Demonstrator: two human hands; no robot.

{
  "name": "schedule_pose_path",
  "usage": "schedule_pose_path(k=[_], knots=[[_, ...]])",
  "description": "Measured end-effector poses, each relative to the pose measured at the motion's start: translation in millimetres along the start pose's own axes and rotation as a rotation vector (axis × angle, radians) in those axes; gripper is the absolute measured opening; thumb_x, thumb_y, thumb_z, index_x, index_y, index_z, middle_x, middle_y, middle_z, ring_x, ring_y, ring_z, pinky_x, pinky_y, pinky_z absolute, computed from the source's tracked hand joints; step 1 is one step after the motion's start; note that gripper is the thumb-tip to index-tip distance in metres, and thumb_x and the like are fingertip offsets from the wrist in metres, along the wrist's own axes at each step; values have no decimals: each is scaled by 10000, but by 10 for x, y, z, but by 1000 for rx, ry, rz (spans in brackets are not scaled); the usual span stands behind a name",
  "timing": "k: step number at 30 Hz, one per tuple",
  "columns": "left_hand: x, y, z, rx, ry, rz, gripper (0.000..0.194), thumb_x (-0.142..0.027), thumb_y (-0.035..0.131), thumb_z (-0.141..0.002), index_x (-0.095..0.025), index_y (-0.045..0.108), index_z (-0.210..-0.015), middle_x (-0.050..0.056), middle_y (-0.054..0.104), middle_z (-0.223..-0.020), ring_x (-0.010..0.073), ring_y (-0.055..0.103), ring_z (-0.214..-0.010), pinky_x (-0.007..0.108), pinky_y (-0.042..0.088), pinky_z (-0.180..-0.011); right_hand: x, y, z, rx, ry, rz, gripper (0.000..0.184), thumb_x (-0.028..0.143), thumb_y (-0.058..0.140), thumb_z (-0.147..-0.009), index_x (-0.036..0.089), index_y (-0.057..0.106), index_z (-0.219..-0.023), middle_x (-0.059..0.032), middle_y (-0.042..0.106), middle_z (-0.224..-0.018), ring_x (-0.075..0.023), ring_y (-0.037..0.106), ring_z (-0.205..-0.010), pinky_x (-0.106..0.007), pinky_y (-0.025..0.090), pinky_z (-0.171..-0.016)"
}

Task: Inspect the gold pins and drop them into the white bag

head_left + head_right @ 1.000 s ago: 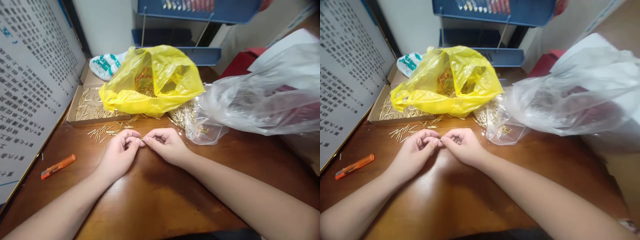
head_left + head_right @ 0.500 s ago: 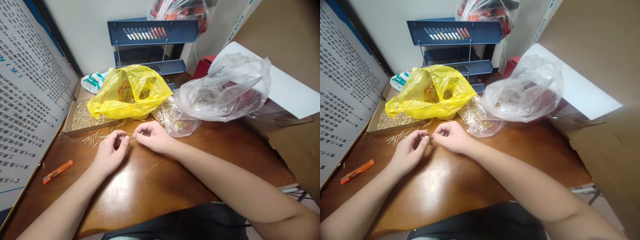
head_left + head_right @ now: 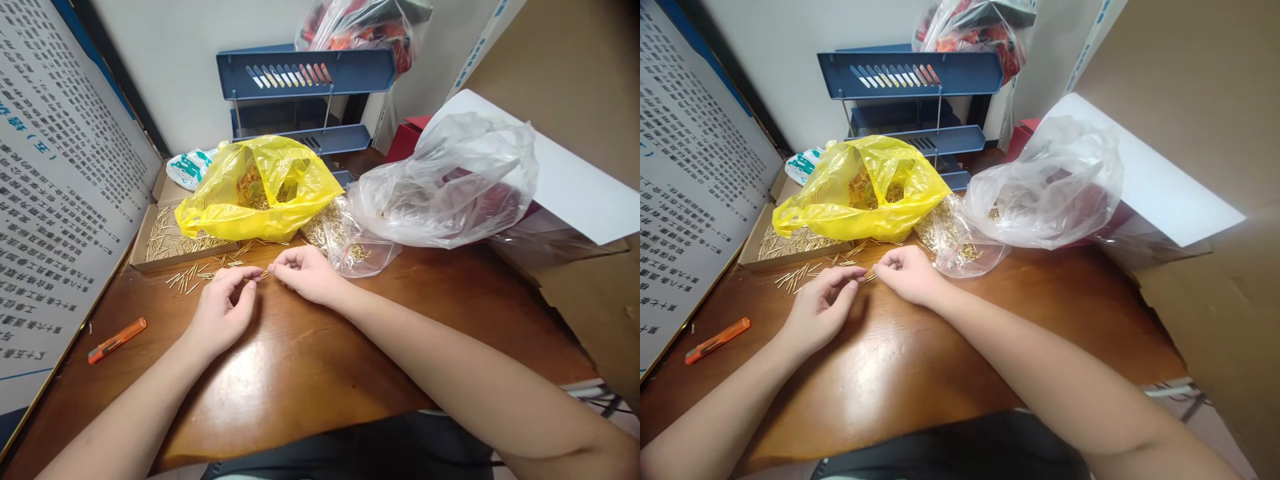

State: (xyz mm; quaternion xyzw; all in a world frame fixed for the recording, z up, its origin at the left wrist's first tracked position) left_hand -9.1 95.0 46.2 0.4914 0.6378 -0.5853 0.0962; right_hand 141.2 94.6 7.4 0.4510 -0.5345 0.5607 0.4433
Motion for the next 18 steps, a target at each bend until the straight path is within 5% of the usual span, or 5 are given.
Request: schedule_pose_path(k=[13, 18], knots=[[110, 8, 14, 16, -103, -3, 232, -417, 634, -876, -214, 744, -856, 26, 749, -814, 186, 646, -736, 312, 489, -696, -54, 139, 7, 125, 62, -36, 284, 393, 678, -832, 161, 642, -672, 17, 597, -578, -92, 485, -526, -237, 371, -540], [156, 26, -13, 48, -117, -41, 272, -459, 613, -881, -220, 732, -935, 34, 754, -867, 210, 654, -781, 333, 485, -724, -69, 162, -25, 166, 69, -61, 355, 495, 743, -784, 159, 660, -706, 18, 603, -588, -89, 471, -506, -231, 358, -500]])
Point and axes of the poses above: each hand's wrist, its own z-axis away from the middle knuckle, its own y-axis out of the palm, x = y × z, the point moved 9 cm from there along -z, towards the middle knuckle
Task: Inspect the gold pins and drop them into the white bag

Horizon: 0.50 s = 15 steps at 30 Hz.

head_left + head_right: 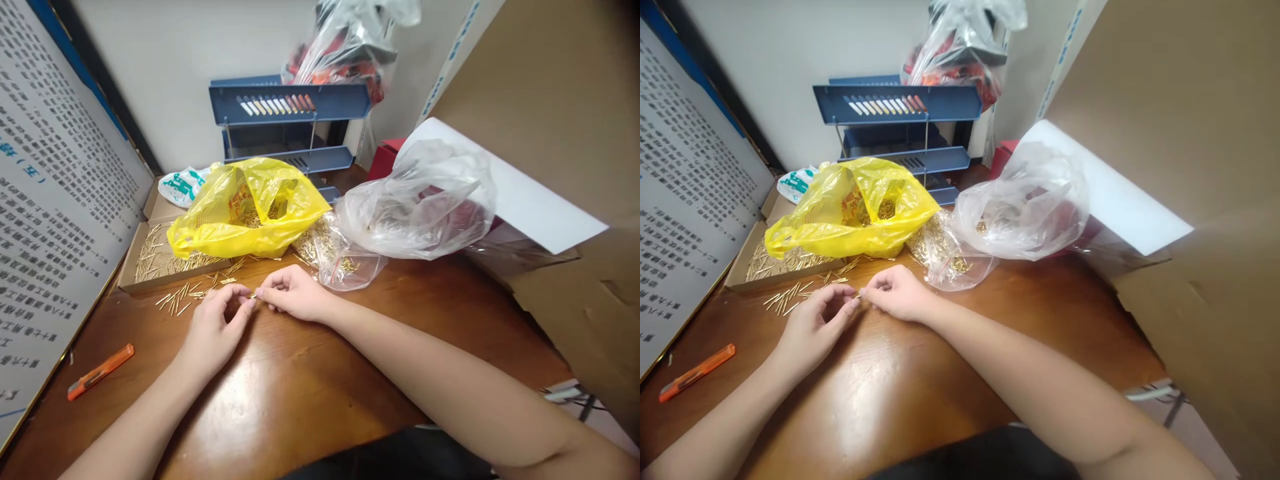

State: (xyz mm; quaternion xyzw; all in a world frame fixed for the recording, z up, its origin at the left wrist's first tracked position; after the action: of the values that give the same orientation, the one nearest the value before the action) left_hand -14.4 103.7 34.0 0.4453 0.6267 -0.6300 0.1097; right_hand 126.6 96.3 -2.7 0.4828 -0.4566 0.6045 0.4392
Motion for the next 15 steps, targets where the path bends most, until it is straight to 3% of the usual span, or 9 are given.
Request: schedule_pose_path(k=[4, 10, 13, 15], knots=[[-55, 50, -7, 47, 46, -23, 308, -454, 553, -918, -231, 758, -860, 30, 752, -819, 201, 628, -744, 319, 461, -685, 17, 32, -12, 73, -6, -13, 451, 590, 782, -730, 151, 679, -713, 4, 637, -597, -89, 486, -499, -228, 365, -499], [-177, 3, 15, 6, 153, -58, 266, -368, 554, -910, -226, 760, -820, 26, 710, -713, 185, 584, -689, 305, 438, -659, 32, 61, -10, 119, -13, 78, 483, 615, 756, -777, 152, 671, -672, -8, 651, -592, -108, 530, -535, -235, 393, -550], [-149, -44, -9, -17, 145, -58, 241, -345, 567, -898, -221, 747, -798, 25, 716, -712, 191, 600, -696, 312, 441, -663, 170, 2, 88, 29, -12, 303, 428, 514, 719, -856, 161, 645, -626, -22, 631, -582, -120, 489, -530, -259, 326, -532], [-102, -82, -30, -42, 122, -47, 220, -324, 574, -890, -218, 725, -770, 18, 715, -697, 189, 601, -677, 311, 439, -653, 471, -73, 223, -100, -75, 548, 364, 410, 689, -892, 168, 630, -627, -28, 619, -594, -126, 471, -542, -278, 285, -534]])
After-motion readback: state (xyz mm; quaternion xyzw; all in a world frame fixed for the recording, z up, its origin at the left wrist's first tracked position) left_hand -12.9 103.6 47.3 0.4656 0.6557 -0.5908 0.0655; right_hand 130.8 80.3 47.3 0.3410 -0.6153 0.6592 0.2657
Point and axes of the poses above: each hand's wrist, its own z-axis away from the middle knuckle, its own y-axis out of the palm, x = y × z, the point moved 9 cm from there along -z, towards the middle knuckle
